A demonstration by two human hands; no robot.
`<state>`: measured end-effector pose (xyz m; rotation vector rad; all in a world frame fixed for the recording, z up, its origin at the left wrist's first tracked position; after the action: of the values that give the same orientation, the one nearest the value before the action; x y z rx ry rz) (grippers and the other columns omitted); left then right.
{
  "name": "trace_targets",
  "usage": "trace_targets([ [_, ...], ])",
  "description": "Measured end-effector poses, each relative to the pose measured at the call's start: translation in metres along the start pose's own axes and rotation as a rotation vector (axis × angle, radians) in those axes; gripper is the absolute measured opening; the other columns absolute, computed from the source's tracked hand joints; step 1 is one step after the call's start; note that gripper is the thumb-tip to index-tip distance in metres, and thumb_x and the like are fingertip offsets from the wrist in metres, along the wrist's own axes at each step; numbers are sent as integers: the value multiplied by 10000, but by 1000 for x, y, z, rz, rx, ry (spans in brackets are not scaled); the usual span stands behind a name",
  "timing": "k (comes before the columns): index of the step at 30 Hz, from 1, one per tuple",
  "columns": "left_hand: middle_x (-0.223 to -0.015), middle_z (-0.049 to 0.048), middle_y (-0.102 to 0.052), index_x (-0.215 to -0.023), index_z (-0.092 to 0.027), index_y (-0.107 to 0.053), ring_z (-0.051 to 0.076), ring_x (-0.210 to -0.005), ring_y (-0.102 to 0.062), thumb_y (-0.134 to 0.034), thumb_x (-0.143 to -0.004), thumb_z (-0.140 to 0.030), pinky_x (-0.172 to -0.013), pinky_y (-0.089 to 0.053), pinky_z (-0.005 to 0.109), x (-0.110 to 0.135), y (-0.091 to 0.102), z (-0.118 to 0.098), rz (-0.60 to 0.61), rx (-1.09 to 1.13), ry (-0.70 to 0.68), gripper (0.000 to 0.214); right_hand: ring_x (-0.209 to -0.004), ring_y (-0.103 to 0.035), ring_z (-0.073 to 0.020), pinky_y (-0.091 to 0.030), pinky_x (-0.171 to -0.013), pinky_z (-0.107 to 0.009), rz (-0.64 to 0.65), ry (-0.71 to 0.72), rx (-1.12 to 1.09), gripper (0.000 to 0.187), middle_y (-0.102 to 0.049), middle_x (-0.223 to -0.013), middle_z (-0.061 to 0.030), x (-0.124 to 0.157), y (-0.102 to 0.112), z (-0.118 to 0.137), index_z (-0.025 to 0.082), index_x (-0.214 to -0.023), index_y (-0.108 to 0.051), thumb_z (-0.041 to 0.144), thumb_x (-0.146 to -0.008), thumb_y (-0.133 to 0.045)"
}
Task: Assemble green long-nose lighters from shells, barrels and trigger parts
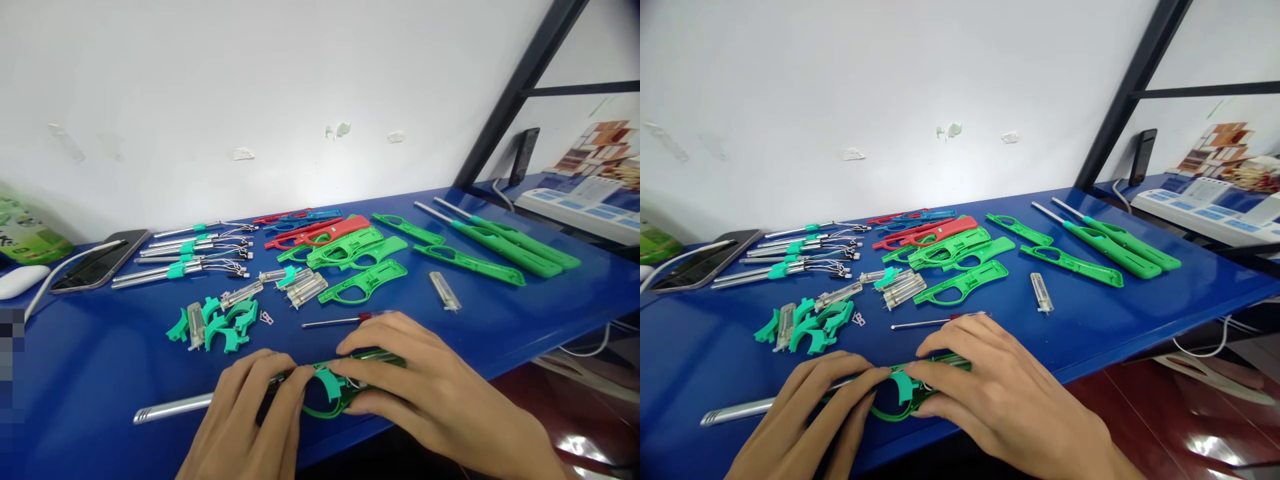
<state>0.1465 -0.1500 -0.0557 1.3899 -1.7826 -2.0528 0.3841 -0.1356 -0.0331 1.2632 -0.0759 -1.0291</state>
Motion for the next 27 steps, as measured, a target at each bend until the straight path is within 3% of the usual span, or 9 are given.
trace_targets([
  [8,-1344,107,-561,-1413,-141,-622,256,-1342,-517,-549,-1051,-17,-1181,-420,376,5,1,5,10,-16,-34,389,-1198,-660,-159,-461,-1105,-310,59,-36,-45,217,-723,-1276,11,0,-1,-1,285,-1303,-702,378,-1115,-644],
  [15,-1313,108,-571,-1418,-155,-622,249,-1295,-532,-529,-1060,-28,-1101,-492,369,1,-1,5,25,-29,-36,391,-1175,-662,-161,-482,-1090,-330,105,-73,-89,215,-705,-1260,17,-1,-1,-1,310,-1299,-712,393,-1112,-646],
  [21,-1323,106,-577,-1413,-164,-635,240,-1294,-545,-538,-1064,-42,-1110,-483,366,3,-1,6,14,-32,-38,383,-1169,-683,-168,-505,-1065,-339,40,-60,-78,255,-734,-1260,8,-1,-1,-1,310,-1342,-698,380,-1098,-678],
  [27,-1314,91,-587,-1401,-167,-641,230,-1286,-551,-551,-1064,-42,-1121,-475,346,0,1,6,7,-19,-20,371,-1131,-703,-167,-553,-1022,-313,-128,-68,-98,175,-789,-1163,9,8,15,-6,298,-1268,-708,281,-1099,-666],
])
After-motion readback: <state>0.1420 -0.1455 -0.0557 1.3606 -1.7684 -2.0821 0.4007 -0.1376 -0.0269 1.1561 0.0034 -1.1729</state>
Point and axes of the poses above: each hand's wrist, its own x-axis away from the middle knuckle, its own y-axis out of the back of the hand, z = x × y, the point moved 3 cm from there along -x, towards the middle knuckle
